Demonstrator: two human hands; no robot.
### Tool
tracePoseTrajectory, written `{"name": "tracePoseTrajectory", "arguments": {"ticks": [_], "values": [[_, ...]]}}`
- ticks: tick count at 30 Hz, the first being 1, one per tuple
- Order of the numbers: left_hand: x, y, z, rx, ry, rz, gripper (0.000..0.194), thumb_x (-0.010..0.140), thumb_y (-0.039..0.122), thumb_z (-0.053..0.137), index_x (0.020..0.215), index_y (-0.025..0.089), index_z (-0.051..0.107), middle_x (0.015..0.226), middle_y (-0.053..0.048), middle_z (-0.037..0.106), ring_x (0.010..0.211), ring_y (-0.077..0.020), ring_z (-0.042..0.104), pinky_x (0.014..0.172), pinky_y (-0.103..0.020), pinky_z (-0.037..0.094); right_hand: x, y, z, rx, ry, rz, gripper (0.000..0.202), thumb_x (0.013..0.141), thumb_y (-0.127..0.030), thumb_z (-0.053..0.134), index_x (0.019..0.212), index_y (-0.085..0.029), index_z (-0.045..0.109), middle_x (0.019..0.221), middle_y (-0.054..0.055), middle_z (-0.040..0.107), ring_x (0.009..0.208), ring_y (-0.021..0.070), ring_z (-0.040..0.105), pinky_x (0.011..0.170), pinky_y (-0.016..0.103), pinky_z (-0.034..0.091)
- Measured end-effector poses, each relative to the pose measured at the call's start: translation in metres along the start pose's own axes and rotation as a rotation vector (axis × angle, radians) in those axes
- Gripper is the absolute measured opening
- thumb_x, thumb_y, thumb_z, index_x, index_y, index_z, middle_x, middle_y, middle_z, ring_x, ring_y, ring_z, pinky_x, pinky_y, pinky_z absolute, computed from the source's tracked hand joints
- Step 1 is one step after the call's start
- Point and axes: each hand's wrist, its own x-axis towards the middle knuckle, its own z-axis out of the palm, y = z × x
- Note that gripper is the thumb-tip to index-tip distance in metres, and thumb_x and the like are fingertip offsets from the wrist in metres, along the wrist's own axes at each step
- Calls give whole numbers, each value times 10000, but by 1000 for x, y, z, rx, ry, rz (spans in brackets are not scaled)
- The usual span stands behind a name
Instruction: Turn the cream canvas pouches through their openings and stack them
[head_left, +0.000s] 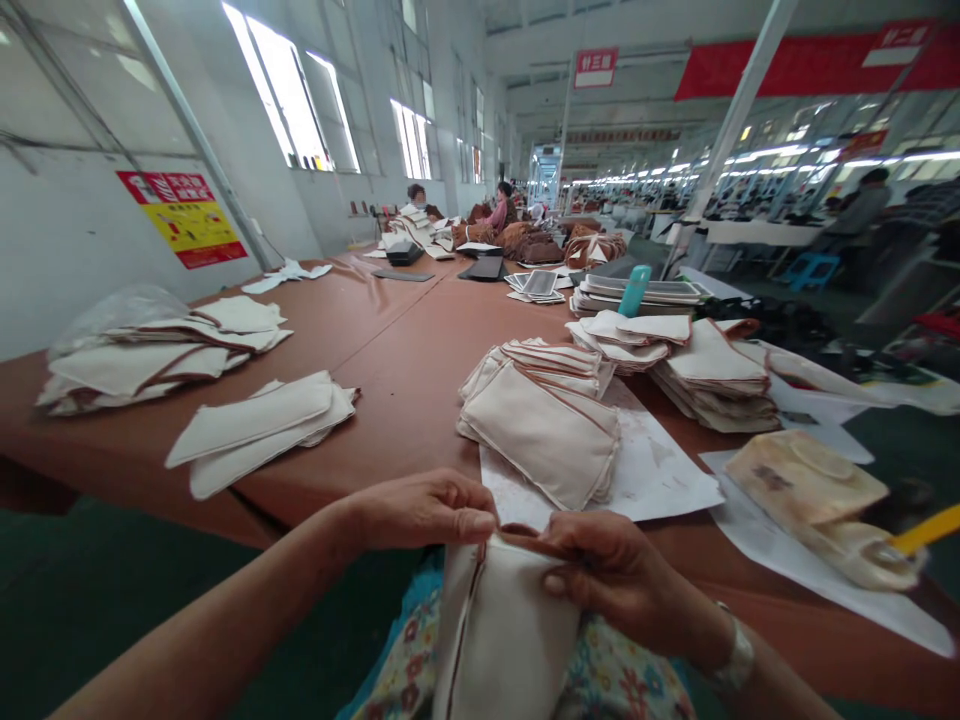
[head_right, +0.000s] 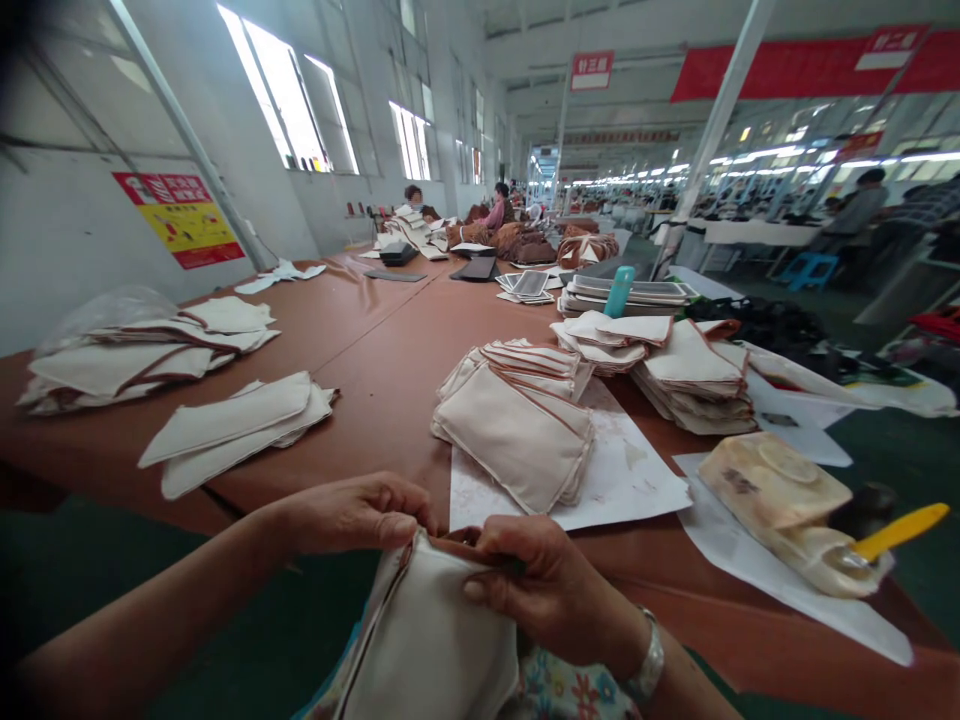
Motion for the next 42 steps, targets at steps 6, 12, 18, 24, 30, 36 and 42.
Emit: {"name": "tracePoseTrajectory", "arguments": {"ticks": [6, 12, 18, 24, 30, 36, 42], "values": [[5, -25, 14, -202, 99, 41, 359, 725, 432, 810, 852, 118, 693, 788, -22, 645, 675, -112, 506, 630, -204, 381, -12, 10, -23, 24, -109, 111, 222, 852, -325, 697, 770, -145, 596, 833, 19, 542, 797, 163, 491, 698, 263, 392], [20, -4, 38, -154, 124, 166, 281, 803, 354, 751, 921, 102, 716, 825, -32, 640, 738, -126, 508, 682, -217, 390, -7, -10, -17, 63, -86, 135, 266, 939, -380, 582, 1075, -152, 582, 902, 26, 545, 778, 146, 455, 662, 255, 382], [21, -2, 43, -127, 133, 111, 298, 803, 372, 736, 886, 89, 693, 740, -2, 574, 669, -105, 430, 612, -213, 329, -14, -5, -8, -92, 49, 132, 243, 973, -381, 531, 856, -171, 564, 746, -25, 466, 686, 124, 395, 599, 236, 335], [29, -2, 50, -158, 185, 75, 263, 778, 332, 753, 776, 79, 684, 664, 11, 554, 602, -84, 391, 559, -208, 279, -19, -11, -6, -203, 73, 97, 199, 1003, -308, 465, 868, -185, 544, 802, -11, 519, 737, 134, 444, 663, 241, 365], [31, -7, 54, -284, 173, 63, 278, 775, 356, 733, 777, 80, 693, 698, -35, 602, 590, -100, 457, 563, -220, 336, -18, 2, -1, 155, 92, 220, 278, 965, -418, 512, 841, -169, 514, 704, -40, 386, 631, 114, 306, 549, 238, 258], [30, -1, 63, 7, 277, 6, 222, 839, 321, 615, 771, 110, 637, 655, 22, 498, 572, -88, 376, 491, -194, 274, -14, 3, 3, 239, 145, 216, 363, 893, -506, 606, 829, -167, 493, 722, -33, 422, 652, 111, 329, 559, 224, 277], [32, 2, 64, 202, 323, -25, 217, 847, 311, 586, 751, 119, 620, 616, 44, 451, 545, -81, 333, 448, -191, 244, -10, -6, 1, 308, 162, 361, 304, 781, -374, 716, 711, -146, 527, 639, -37, 483, 575, 86, 334, 520, 217, 235]]}}
